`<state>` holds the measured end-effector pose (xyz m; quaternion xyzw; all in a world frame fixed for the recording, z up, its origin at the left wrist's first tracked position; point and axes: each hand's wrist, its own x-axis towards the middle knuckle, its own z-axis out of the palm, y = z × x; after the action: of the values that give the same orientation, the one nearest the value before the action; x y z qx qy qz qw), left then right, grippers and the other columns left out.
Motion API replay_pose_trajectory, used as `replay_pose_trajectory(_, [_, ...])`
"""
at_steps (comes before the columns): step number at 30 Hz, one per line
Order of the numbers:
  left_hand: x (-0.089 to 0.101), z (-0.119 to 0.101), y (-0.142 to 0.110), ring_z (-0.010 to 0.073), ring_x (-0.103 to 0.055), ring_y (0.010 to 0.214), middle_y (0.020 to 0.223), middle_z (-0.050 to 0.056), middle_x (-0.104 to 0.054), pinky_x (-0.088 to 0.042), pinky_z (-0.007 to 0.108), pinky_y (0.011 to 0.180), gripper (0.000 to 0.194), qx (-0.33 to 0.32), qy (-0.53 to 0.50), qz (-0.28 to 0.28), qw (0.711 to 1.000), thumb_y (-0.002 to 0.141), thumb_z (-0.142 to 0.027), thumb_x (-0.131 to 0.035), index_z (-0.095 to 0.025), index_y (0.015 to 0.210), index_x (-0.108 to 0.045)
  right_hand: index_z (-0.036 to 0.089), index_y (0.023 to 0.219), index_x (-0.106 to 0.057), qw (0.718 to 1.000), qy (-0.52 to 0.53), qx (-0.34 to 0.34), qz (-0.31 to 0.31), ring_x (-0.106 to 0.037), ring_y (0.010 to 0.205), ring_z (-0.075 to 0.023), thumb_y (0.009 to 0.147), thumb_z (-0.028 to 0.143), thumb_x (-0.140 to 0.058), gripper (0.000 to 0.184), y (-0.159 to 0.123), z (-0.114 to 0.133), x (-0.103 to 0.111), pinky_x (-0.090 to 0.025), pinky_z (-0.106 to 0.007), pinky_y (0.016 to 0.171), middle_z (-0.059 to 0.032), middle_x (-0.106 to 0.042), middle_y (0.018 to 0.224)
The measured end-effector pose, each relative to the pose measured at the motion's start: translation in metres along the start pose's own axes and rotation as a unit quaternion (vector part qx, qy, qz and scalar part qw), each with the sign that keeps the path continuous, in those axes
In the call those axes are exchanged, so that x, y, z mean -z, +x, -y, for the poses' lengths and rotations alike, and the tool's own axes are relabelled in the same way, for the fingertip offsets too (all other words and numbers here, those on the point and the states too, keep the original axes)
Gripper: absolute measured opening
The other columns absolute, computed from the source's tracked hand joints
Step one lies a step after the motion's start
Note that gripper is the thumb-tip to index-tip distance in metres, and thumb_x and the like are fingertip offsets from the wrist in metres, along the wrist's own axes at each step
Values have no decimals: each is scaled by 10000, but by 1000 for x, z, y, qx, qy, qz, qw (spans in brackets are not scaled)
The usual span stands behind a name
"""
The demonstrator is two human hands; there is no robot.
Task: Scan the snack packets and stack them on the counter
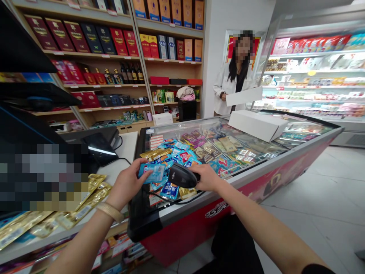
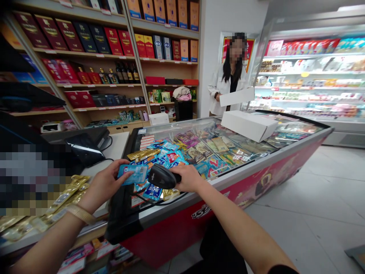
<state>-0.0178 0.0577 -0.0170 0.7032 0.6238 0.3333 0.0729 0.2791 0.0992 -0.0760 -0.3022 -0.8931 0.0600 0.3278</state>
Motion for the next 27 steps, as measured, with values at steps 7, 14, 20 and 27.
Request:
replay_pose_trajectory(7, [-4,-7,-3,211,-590,608,687,-6,-626,-420,298,613,485,-25,56,6,998,808,-561,-490,-222,1142,-585,248,1026,-688,999,-26,-24,16,-693,861,-237,672,261,-691,355,6,3,-4,-481,-289,694,-22,-763,925])
replay_pose_trajectory(14, [-4,-7,-3,215,-594,616,699,1,-631,-434,303,636,467,-29,58,5,998,821,-555,-480,-223,1132,-585,234,987,-686,999,-33,-39,19,-692,809,-226,669,237,-680,318,7,6,-3,-445,-275,645,-17,-760,878])
replay_pose_trajectory(20, [-3,-5,-4,205,-592,608,698,-5,-633,-429,294,625,426,-41,52,-1,998,825,-539,-504,-231,1109,-586,225,1002,-681,999,-12,-31,11,-690,827,-212,690,225,-662,312,6,4,-5,-455,-264,679,-25,-757,907])
replay_pose_trajectory(27, [1,-6,-10,177,-554,562,651,-28,-606,-401,278,577,374,-20,1,-25,999,802,-509,-557,-239,1056,-608,229,1025,-686,1000,8,-12,-14,-682,824,-215,693,231,-671,332,5,2,-7,-486,-272,703,-38,-753,912])
